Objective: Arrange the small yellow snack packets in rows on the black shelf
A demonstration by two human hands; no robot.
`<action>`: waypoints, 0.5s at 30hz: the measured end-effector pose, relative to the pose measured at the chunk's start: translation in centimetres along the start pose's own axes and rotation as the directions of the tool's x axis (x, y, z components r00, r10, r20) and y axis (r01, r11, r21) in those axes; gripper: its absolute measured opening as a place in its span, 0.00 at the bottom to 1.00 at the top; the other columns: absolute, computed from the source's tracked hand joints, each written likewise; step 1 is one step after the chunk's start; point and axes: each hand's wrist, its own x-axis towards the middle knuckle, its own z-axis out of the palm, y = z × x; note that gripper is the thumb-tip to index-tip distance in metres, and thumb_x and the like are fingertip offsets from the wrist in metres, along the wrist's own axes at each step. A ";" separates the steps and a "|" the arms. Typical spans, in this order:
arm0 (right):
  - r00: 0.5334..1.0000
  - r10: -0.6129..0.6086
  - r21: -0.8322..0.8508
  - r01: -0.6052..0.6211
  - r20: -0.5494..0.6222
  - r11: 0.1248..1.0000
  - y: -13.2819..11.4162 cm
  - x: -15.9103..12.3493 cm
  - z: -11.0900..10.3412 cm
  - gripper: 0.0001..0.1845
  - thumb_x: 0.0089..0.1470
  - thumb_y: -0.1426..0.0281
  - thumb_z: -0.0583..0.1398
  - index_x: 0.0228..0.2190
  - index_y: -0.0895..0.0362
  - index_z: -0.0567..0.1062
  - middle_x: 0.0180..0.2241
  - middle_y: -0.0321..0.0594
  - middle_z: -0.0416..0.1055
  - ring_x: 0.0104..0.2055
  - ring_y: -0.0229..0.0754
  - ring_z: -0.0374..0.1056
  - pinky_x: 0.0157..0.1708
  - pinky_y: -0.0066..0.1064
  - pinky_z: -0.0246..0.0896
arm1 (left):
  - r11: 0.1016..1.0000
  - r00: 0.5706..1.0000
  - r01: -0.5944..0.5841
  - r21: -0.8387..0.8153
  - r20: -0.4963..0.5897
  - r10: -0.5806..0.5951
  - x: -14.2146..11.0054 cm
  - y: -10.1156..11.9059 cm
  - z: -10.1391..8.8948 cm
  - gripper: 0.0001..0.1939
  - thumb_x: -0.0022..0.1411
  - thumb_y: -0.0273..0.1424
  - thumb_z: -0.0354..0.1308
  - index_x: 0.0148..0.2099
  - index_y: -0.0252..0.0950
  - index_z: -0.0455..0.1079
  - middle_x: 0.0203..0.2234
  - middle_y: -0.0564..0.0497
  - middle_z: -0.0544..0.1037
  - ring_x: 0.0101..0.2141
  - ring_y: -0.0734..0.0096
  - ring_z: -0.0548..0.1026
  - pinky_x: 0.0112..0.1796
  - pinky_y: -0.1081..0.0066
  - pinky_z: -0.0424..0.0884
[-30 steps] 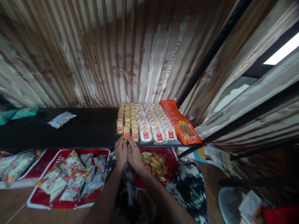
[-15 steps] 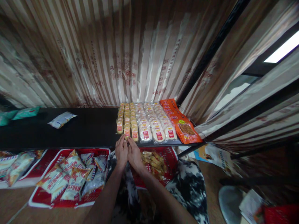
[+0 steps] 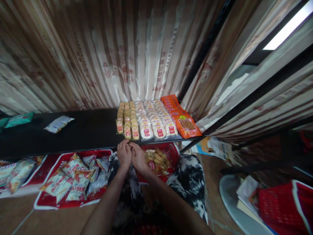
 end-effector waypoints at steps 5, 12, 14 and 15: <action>0.999 -0.004 -0.007 0.004 0.037 1.000 0.8 -1.5 -1.0 0.20 0.51 0.78 0.47 0.40 0.58 0.74 0.41 0.44 0.73 0.44 0.40 0.67 0.47 0.32 0.62 | 0.992 0.987 -0.122 0.036 0.110 0.117 -1.2 0.2 0.2 0.15 0.56 0.24 0.42 0.37 0.35 0.70 0.36 0.45 0.75 0.41 0.63 0.69 0.47 0.62 0.65; 0.994 0.073 -0.150 -0.061 0.079 0.987 4.1 -4.1 -2.2 0.18 0.50 0.78 0.47 0.36 0.60 0.75 0.36 0.46 0.74 0.39 0.42 0.69 0.42 0.32 0.63 | 0.990 0.950 -0.118 0.077 0.300 0.090 -4.9 0.2 2.0 0.15 0.55 0.22 0.44 0.36 0.36 0.70 0.35 0.46 0.74 0.41 0.65 0.70 0.46 0.65 0.66; 0.975 0.149 -0.274 -0.099 0.167 0.957 5.2 -4.9 -3.0 0.18 0.52 0.77 0.47 0.37 0.59 0.75 0.37 0.45 0.75 0.40 0.41 0.69 0.42 0.30 0.63 | 0.989 0.917 -0.082 0.125 0.397 0.026 -6.0 0.2 2.8 0.15 0.55 0.22 0.43 0.37 0.36 0.70 0.36 0.47 0.74 0.41 0.67 0.70 0.46 0.67 0.66; 0.954 0.206 -0.360 -0.118 0.217 0.925 5.8 -5.2 -3.6 0.18 0.53 0.77 0.48 0.37 0.59 0.75 0.38 0.44 0.75 0.40 0.40 0.69 0.42 0.28 0.62 | 0.986 0.891 -0.068 0.152 0.455 -0.009 -6.5 0.2 3.2 0.15 0.56 0.22 0.43 0.38 0.36 0.70 0.38 0.47 0.74 0.42 0.67 0.71 0.46 0.68 0.66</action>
